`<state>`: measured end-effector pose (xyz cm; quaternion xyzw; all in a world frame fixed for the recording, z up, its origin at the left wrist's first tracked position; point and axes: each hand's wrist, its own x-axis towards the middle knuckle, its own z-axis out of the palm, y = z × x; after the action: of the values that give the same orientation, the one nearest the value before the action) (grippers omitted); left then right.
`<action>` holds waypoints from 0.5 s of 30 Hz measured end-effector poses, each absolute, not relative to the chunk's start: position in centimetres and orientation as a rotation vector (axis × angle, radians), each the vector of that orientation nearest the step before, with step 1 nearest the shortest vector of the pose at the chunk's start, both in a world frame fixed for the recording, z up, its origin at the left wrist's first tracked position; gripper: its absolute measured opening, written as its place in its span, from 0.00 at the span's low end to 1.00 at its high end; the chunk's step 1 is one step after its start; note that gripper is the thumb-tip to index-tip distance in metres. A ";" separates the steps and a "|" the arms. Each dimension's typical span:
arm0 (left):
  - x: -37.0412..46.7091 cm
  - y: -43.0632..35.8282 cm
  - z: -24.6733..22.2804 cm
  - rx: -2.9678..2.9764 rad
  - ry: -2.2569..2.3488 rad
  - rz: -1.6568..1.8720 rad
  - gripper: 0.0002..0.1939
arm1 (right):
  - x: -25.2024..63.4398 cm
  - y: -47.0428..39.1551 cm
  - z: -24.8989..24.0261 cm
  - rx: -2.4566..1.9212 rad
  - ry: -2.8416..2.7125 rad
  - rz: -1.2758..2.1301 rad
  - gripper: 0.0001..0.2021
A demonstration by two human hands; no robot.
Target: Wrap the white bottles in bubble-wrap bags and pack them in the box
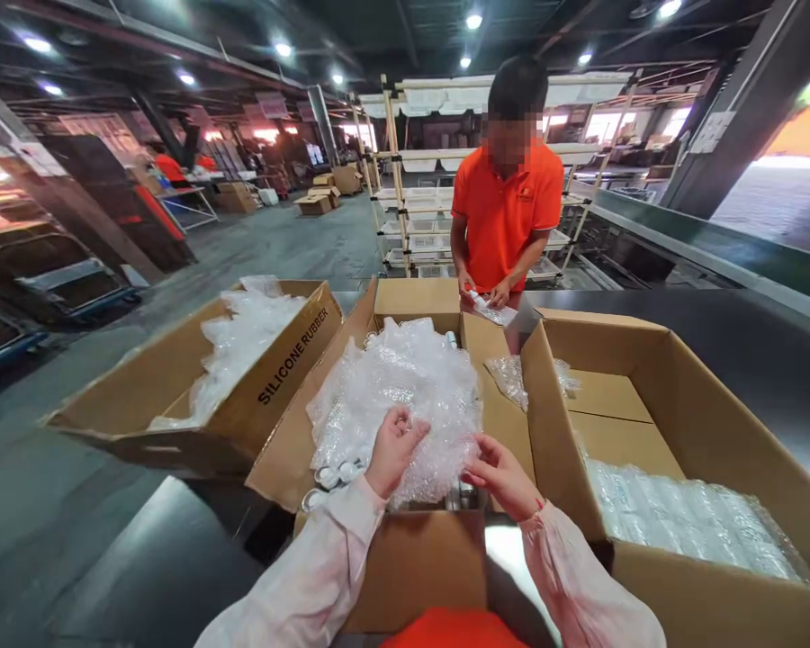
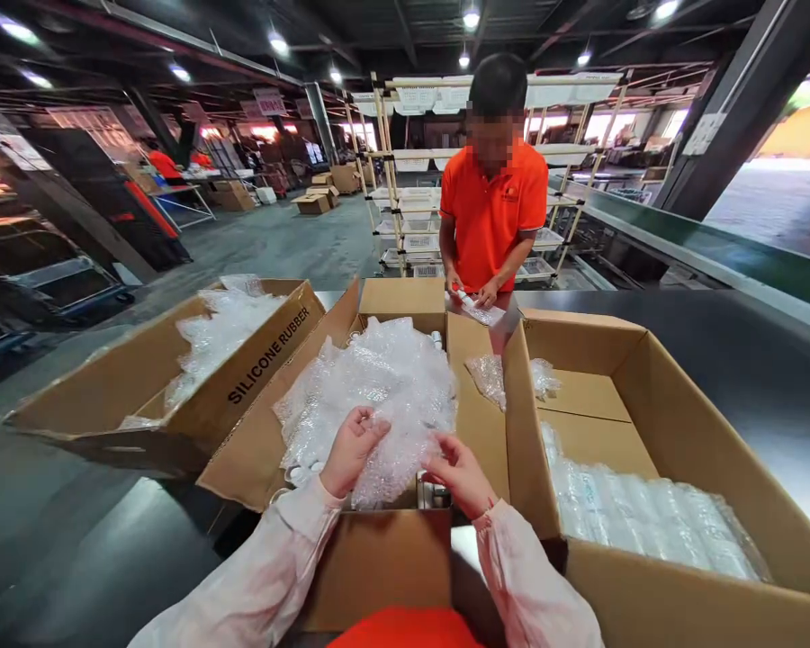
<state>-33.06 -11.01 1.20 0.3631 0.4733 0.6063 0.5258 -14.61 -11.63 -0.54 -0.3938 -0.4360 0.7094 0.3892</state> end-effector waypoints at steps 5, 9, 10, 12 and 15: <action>-33.3 -12.3 -0.2 0.654 0.966 1.458 0.27 | -13.6 -12.9 -0.3 -1.103 -1.341 1.317 0.10; -33.6 -12.6 -1.1 0.737 0.993 1.468 0.23 | -12.7 -13.4 -0.1 -1.165 -1.370 1.214 0.12; -33.5 -12.8 -1.4 0.811 1.025 1.485 0.22 | -12.6 -13.5 0.0 -1.200 -1.349 1.167 0.15; -33.3 -13.4 -1.6 1.077 1.103 1.535 0.16 | -12.7 -13.7 0.3 -1.269 -1.331 1.013 0.19; -32.7 -14.6 -1.4 1.681 1.098 1.578 0.03 | -12.8 -13.7 1.8 -1.250 -1.420 0.755 0.11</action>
<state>-32.71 -14.57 -1.41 0.6300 0.4116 0.5914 0.2898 -12.79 -13.73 1.82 -0.5225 -0.5935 0.3154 0.5246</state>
